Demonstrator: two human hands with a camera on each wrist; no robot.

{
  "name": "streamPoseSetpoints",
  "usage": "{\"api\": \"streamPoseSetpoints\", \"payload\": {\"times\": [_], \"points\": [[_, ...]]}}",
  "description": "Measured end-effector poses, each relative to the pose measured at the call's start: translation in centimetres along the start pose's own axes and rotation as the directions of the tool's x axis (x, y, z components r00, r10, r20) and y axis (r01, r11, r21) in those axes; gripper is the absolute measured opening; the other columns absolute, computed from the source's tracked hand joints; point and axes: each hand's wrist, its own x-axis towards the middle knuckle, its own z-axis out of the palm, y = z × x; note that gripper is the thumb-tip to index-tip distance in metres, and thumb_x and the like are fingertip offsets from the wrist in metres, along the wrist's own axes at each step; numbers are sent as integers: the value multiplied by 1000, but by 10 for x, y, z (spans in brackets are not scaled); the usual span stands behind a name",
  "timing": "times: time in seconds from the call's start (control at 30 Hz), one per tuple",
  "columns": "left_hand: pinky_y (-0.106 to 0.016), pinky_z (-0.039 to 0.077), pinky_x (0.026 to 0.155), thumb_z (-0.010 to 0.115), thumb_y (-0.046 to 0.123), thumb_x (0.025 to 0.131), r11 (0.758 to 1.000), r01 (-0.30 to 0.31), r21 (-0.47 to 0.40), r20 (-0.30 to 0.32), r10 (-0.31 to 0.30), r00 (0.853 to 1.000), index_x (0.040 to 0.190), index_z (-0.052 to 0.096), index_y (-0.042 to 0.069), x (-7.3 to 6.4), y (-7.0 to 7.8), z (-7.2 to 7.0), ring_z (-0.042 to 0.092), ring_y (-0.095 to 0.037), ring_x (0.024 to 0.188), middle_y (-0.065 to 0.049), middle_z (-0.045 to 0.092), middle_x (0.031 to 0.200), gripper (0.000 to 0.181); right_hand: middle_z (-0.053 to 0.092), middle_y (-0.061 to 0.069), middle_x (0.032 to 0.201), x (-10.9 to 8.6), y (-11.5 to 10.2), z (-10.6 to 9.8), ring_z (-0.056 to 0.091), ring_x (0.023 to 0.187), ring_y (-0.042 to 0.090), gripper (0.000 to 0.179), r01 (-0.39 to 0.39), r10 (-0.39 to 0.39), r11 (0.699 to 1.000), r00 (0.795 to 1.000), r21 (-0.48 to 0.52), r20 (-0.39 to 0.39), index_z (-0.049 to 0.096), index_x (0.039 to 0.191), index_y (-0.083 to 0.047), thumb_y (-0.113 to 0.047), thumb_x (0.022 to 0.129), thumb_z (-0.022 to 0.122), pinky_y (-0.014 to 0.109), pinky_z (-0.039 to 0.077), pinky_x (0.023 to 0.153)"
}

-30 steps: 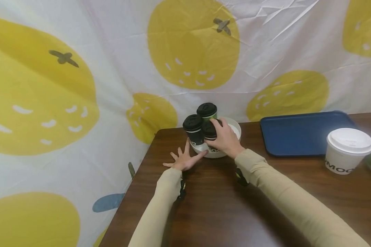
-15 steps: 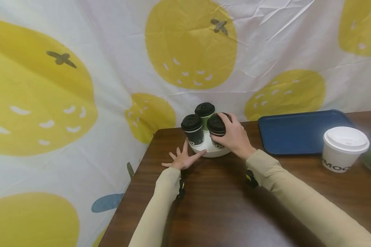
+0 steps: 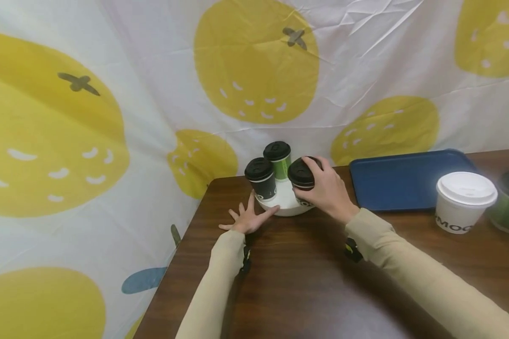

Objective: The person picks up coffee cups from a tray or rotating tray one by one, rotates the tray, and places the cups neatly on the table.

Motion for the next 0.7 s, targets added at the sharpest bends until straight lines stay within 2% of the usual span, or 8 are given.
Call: {"api": "streamPoseSetpoints", "payload": {"times": [0.13, 0.37, 0.53, 0.7], "points": [[-92, -12, 104, 50, 102, 65, 1000, 5, -3, 5, -5, 1000, 157, -12, 61, 3, -3, 2, -14, -55, 158, -15, 1, 177, 118, 51, 25, 147, -3, 1, -4, 66, 116, 46, 81, -6, 6, 1000, 1000, -5, 4, 52, 149, -11, -31, 79, 86, 60, 58, 90], [-92, -12, 104, 50, 101, 68, 1000, 2, 3, 5, -2, 1000, 157, -14, 60, 0, -1, 1, -15, -56, 157, -15, 0, 177, 117, 52, 24, 146, -14, 5, -10, 68, 109, 46, 80, -23, 23, 1000, 1000, -15, -14, 54, 148, -12, -32, 78, 86, 61, 59, 84], [-92, -11, 105, 49, 100, 69, 1000, -11, -5, -12, 10, 1000, 160, -10, 56, -5, 2, -1, -11, -57, 157, -17, 3, 176, 117, 52, 24, 148, -20, 10, -13, 66, 112, 46, 81, -41, 41, 999, 999, -23, -17, 53, 148, -13, -34, 78, 87, 63, 58, 82], [-91, -12, 106, 48, 99, 72, 1000, -5, 9, 11, 5, 1000, 158, -14, 57, -4, 3, -1, -14, -56, 157, -15, -1, 177, 115, 51, 25, 149, -27, 15, -18, 65, 114, 48, 81, -43, 42, 999, 999, -21, -13, 53, 149, -12, -33, 78, 87, 64, 57, 83]]}}
